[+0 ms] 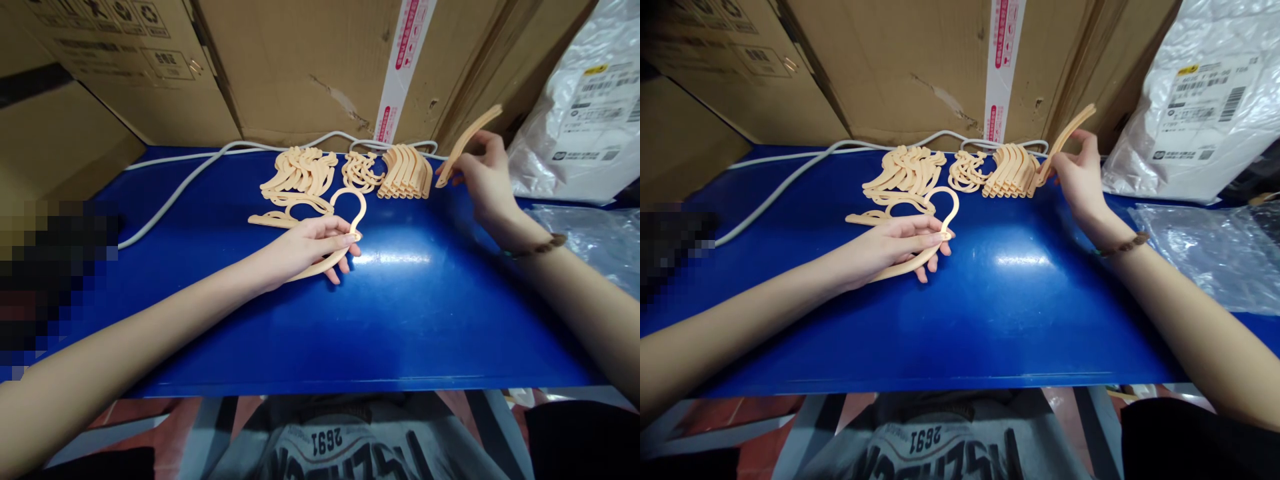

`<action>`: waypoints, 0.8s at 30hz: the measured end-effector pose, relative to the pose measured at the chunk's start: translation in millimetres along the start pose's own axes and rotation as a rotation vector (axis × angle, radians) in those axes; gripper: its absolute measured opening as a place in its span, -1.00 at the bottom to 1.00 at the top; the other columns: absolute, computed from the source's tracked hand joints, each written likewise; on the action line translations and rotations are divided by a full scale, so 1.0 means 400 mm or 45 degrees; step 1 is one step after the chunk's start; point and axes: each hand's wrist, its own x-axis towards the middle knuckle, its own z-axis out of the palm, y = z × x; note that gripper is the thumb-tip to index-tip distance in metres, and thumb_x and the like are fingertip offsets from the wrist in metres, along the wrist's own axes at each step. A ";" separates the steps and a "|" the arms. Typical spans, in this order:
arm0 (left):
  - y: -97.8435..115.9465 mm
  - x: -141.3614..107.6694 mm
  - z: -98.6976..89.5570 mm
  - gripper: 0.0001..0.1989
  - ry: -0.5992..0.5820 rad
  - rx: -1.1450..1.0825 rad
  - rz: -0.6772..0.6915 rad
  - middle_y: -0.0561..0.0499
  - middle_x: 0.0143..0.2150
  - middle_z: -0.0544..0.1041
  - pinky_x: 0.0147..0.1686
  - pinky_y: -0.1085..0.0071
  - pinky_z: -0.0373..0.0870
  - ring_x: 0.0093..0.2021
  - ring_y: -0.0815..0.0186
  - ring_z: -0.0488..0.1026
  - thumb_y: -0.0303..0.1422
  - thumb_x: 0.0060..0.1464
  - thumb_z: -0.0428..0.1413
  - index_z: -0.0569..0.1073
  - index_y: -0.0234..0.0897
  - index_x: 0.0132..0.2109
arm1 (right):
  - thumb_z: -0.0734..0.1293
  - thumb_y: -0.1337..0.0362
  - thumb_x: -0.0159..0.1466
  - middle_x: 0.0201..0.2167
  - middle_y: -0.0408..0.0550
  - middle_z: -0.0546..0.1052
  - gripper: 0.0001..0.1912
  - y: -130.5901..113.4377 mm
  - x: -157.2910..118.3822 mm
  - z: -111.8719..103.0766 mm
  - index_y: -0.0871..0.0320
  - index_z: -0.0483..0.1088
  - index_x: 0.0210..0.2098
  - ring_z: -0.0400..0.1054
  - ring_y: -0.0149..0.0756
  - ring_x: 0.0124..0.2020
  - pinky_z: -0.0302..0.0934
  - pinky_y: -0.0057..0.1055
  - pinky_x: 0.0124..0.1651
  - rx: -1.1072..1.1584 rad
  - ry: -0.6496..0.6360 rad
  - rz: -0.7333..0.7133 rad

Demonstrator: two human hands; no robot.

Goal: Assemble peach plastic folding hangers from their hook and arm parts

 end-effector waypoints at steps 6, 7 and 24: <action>0.000 0.000 0.001 -0.84 0.082 -0.047 -0.009 -0.03 -0.21 0.54 -0.48 0.54 0.55 -0.39 0.43 0.53 -0.38 0.26 0.11 0.49 -0.37 -0.08 | 0.03 0.62 0.26 -0.49 -0.19 0.45 -0.64 -0.090 -0.069 0.003 0.17 0.22 -0.07 0.37 -0.46 -0.43 0.22 -0.38 -0.27 0.615 -0.250 0.257; 0.000 -0.001 0.001 -0.82 0.088 -0.052 -0.016 -0.04 -0.19 0.56 -0.46 0.54 0.56 -0.37 0.42 0.55 -0.37 0.25 0.12 0.51 -0.36 -0.06 | -0.01 0.56 0.32 -0.49 -0.17 0.43 -0.68 -0.099 -0.083 0.005 0.15 0.23 -0.11 0.35 -0.46 -0.44 0.21 -0.39 -0.30 0.682 -0.334 0.309; -0.006 0.003 -0.016 -0.81 0.208 -0.071 0.036 -0.08 -0.16 0.65 -0.39 0.56 0.56 -0.31 0.32 0.63 -0.37 0.15 0.23 0.54 -0.35 -0.10 | 0.28 0.11 0.37 -0.49 -0.22 0.40 -0.72 -0.080 -0.227 0.050 0.18 0.31 -0.05 0.19 -0.48 -0.51 0.01 -0.50 -0.48 0.059 -1.062 -0.388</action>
